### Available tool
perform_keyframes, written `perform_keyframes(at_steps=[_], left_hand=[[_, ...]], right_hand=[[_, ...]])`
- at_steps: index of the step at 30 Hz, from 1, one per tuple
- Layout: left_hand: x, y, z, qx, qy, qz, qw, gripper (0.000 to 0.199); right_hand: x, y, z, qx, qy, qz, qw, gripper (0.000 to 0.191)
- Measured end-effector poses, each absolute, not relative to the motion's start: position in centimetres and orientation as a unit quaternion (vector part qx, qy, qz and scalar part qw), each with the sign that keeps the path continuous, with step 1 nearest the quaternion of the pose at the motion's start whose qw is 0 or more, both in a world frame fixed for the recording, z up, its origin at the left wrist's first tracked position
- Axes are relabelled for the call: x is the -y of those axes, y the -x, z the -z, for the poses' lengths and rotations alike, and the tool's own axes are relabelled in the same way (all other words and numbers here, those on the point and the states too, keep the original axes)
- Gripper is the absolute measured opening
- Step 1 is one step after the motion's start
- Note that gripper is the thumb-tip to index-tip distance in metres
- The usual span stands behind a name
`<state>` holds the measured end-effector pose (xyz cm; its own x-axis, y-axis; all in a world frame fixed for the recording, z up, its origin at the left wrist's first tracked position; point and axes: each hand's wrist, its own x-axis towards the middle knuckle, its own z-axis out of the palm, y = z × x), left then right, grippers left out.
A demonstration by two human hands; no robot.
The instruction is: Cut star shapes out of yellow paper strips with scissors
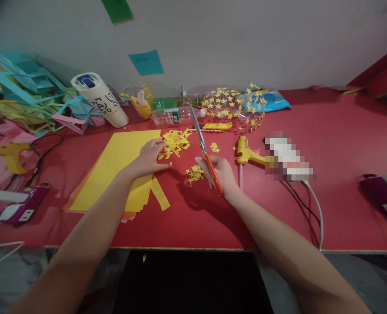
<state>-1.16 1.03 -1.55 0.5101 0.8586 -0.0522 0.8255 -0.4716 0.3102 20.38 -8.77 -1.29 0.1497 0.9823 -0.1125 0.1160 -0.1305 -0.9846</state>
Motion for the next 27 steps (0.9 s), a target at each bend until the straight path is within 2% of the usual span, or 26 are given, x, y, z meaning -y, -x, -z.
perform_keyframes(at_steps=[3, 5, 7, 8, 11, 14, 21, 25, 27], left_hand=[[-1.4, 0.5, 2.8, -0.56, -0.813, -0.123, 0.104, 0.057], [-1.6, 0.5, 2.5, -0.579, -0.791, -0.179, 0.086, 0.044], [-1.4, 1.1, 1.4, -0.544, -0.809, -0.174, 0.136, 0.027], [-1.2, 1.4, 0.7, -0.496, -0.837, -0.125, 0.195, 0.022], [-0.1, 2.3, -0.9, -0.381, -0.87, 0.066, 0.306, 0.028], [1.2, 2.2, -1.5, -0.356, -0.878, 0.152, 0.284, 0.036], [2.3, 0.4, -1.4, -0.297, -0.886, 0.197, 0.296, 0.018], [2.1, 0.1, -1.1, -0.317, -0.888, 0.151, 0.297, 0.013], [2.1, 0.0, -0.9, -0.337, -0.886, 0.116, 0.297, 0.018]], right_hand=[[8.8, -20.3, 1.3, 0.479, 0.598, -0.449, 0.46, 0.043], [8.8, -20.3, 1.4, 0.484, 0.599, -0.442, 0.46, 0.044], [8.7, -20.4, 1.7, 0.483, 0.603, -0.438, 0.459, 0.043], [8.6, -20.5, 1.8, 0.483, 0.604, -0.438, 0.459, 0.043], [8.5, -20.6, 2.0, 0.487, 0.602, -0.437, 0.457, 0.044], [8.5, -20.6, 2.1, 0.489, 0.604, -0.434, 0.456, 0.045], [8.5, -20.6, 2.0, 0.495, 0.604, -0.423, 0.459, 0.044], [8.5, -20.7, 2.0, 0.501, 0.602, -0.417, 0.461, 0.043], [8.5, -20.7, 2.0, 0.501, 0.6, -0.417, 0.464, 0.042]])
